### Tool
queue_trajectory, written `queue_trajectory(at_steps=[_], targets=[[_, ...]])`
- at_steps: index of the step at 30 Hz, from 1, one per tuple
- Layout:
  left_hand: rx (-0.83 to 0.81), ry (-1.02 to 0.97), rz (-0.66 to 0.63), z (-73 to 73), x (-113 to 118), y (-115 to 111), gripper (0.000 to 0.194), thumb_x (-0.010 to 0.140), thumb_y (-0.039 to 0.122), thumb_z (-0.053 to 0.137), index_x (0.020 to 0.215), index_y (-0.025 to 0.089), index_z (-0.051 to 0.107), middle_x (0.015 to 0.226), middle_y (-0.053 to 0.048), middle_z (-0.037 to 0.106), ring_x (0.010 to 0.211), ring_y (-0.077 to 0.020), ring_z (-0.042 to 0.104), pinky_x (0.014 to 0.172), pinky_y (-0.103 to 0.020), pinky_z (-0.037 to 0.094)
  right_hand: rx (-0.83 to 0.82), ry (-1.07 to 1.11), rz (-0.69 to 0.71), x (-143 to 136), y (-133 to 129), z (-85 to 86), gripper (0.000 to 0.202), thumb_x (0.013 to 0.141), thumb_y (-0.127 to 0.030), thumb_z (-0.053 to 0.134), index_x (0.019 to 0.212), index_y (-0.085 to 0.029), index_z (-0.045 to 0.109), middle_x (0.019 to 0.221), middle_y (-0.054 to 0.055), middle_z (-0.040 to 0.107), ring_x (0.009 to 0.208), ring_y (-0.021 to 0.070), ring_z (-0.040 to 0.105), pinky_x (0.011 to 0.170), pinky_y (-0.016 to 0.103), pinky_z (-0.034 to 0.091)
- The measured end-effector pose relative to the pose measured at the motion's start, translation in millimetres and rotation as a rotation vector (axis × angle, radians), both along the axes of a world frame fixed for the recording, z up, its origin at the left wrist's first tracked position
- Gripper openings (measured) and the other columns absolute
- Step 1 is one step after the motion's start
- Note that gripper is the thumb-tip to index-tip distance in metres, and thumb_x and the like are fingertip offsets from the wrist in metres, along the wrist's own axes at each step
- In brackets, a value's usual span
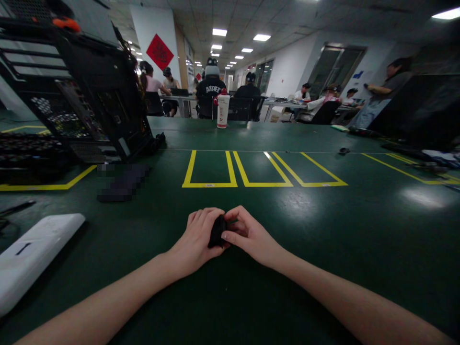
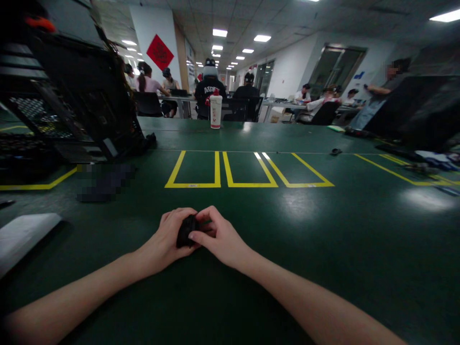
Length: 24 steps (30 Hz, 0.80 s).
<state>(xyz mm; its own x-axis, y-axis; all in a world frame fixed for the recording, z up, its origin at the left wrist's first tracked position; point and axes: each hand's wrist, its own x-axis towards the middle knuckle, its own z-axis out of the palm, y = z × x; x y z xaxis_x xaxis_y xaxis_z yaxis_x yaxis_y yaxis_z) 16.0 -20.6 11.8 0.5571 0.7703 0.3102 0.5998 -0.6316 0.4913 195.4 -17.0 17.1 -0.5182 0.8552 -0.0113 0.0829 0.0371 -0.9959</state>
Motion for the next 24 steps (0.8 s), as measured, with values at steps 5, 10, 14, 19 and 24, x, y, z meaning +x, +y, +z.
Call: queue_trajectory(at_steps=[5,10,14,19,24], targets=[[0.006,0.016,-0.015,-0.2,-1.0,0.1,0.053,0.075,0.020,0.058,0.118,0.024,0.028,0.116,-0.008,0.044,0.109,-0.0268,0.042,0.090,-0.048,0.032,-0.005,0.026,0.083,3.5,1.9,0.6,0.032,0.073,-0.018,0.062,0.099,-0.020,0.044,0.102,0.002,0.052,0.099,0.0163,0.055,0.087,0.036,0.046],[0.024,0.011,-0.013,-2.0,-0.8,0.7,0.055,0.074,0.022,0.059,0.118,0.025,0.026,0.116,-0.008,0.043,0.109,-0.0266,0.042,0.090,-0.046,0.032,-0.001,0.037,0.069,4.7,4.6,0.8,0.021,0.078,-0.024,0.056,0.095,-0.020,0.045,0.095,0.001,0.053,0.091,0.0146,0.057,0.078,0.033,0.049],[0.037,0.016,-0.014,-0.6,0.7,1.0,0.053,0.074,0.022,0.060,0.116,0.024,0.027,0.113,-0.007,0.045,0.107,-0.0251,0.044,0.089,-0.044,0.033,0.030,-0.016,0.020,2.9,5.0,1.0,0.023,0.078,-0.025,0.056,0.098,-0.019,0.046,0.099,0.002,0.052,0.093,0.0154,0.055,0.081,0.034,0.048],[0.022,0.033,-0.017,4.3,1.1,-1.3,0.052,0.074,0.027,0.059,0.116,0.023,0.028,0.113,-0.008,0.044,0.107,-0.0247,0.042,0.089,-0.044,0.032,-0.017,0.059,0.108,4.9,4.7,1.9,0.027,0.075,-0.020,0.060,0.097,-0.019,0.045,0.100,0.002,0.052,0.099,0.0157,0.054,0.087,0.036,0.045],[0.010,0.041,-0.038,10.0,0.1,-4.5,0.055,0.074,0.030,0.058,0.118,0.021,0.027,0.115,-0.009,0.042,0.109,-0.0258,0.039,0.090,-0.043,0.032,-0.017,0.085,0.096,4.4,5.1,0.0,0.021,0.077,-0.022,0.058,0.094,-0.020,0.046,0.096,0.001,0.051,0.092,0.0138,0.056,0.081,0.033,0.047]])
